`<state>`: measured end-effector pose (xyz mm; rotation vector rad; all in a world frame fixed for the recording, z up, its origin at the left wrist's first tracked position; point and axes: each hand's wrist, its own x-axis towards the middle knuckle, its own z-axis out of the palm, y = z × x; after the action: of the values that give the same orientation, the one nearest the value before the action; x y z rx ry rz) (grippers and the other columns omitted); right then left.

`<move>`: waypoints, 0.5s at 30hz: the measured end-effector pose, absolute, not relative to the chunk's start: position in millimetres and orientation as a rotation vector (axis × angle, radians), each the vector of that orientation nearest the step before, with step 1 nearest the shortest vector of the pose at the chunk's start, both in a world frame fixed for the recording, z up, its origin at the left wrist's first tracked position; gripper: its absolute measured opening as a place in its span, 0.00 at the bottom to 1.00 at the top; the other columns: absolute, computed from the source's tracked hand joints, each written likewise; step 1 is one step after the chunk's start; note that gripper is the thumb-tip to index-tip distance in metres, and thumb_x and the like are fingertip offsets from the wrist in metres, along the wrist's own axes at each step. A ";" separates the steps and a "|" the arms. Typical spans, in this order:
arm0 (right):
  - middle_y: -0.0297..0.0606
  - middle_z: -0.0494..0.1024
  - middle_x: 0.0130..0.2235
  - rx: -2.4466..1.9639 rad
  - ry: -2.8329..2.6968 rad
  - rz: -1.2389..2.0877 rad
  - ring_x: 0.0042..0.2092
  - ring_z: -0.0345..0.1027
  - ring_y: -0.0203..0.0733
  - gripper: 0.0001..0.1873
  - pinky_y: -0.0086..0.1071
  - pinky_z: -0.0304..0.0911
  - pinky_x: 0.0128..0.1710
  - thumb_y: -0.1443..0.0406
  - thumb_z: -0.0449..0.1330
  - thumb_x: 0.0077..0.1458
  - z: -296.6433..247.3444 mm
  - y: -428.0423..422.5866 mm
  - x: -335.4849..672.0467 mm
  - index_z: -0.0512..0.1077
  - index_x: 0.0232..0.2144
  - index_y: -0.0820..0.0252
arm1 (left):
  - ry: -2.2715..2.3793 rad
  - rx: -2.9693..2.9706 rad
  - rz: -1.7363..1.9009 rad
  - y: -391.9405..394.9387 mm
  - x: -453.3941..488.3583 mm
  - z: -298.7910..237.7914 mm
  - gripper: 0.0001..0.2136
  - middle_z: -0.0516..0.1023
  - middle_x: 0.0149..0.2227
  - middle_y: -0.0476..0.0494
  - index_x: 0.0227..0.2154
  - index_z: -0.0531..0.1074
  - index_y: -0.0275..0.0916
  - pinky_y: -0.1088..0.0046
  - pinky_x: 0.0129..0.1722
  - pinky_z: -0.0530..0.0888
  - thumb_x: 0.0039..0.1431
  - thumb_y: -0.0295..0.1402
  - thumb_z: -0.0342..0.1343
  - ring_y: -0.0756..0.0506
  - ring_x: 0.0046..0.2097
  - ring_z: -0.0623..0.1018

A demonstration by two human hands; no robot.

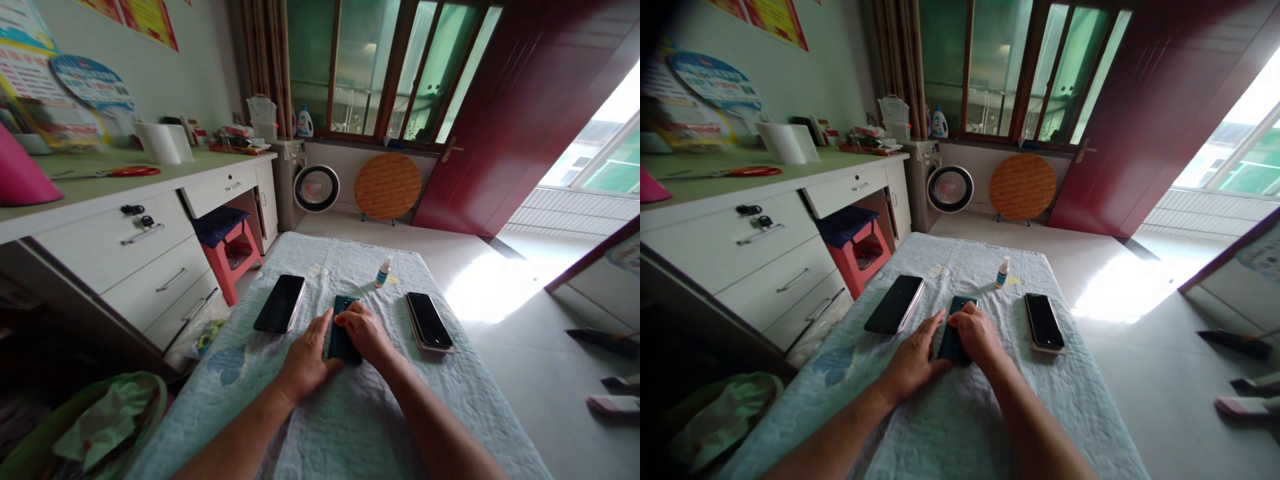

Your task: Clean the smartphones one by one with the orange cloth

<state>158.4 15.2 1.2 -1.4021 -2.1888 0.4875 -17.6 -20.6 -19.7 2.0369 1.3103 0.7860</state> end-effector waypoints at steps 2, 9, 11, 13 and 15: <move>0.37 0.70 0.36 -1.370 -2.239 0.543 0.35 0.64 0.35 0.14 0.27 0.60 0.38 0.70 0.52 0.61 4.0 11.0 155.1 0.78 0.34 0.57 | 1.299 2.035 0.786 -20.6 -18.4 -20.4 0.44 0.61 0.64 0.35 0.66 0.47 0.41 0.57 0.63 0.62 0.49 0.29 0.63 0.37 0.64 0.64; 0.35 0.70 0.38 -1.268 -2.412 0.741 0.34 0.65 0.32 0.10 0.24 0.59 0.36 0.72 0.56 0.55 10.5 -0.5 148.3 0.78 0.30 0.57 | 1.290 2.012 0.728 -19.5 -19.1 -16.9 0.42 0.66 0.62 0.35 0.66 0.49 0.42 0.60 0.56 0.69 0.50 0.33 0.64 0.37 0.60 0.70; 0.35 0.71 0.39 -1.205 -2.431 0.822 0.35 0.66 0.32 0.10 0.24 0.59 0.37 0.73 0.57 0.53 14.3 -2.5 149.0 0.77 0.29 0.58 | 1.300 2.006 0.689 -19.6 -19.1 -14.4 0.40 0.69 0.60 0.36 0.66 0.51 0.41 0.60 0.55 0.70 0.51 0.32 0.64 0.37 0.57 0.72; 0.35 0.71 0.39 -1.118 -2.431 0.902 0.38 0.66 0.33 0.10 0.24 0.60 0.38 0.74 0.58 0.53 19.2 -3.6 152.3 0.77 0.28 0.58 | 1.294 2.012 0.663 -19.8 -19.4 -12.0 0.38 0.71 0.59 0.36 0.64 0.55 0.40 0.62 0.56 0.69 0.51 0.32 0.63 0.38 0.57 0.73; 0.34 0.71 0.37 -1.077 -2.432 0.963 0.37 0.66 0.32 0.09 0.23 0.59 0.37 0.73 0.59 0.53 23.9 -3.7 158.5 0.77 0.28 0.58 | 1.271 2.018 0.657 -20.0 -20.0 -9.9 0.35 0.71 0.59 0.37 0.63 0.59 0.39 0.64 0.57 0.68 0.51 0.32 0.63 0.38 0.58 0.72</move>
<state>158.5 -3.7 23.9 -1.0775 -2.4316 0.9630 -20.0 -20.0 -9.9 2.0179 1.2712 0.6566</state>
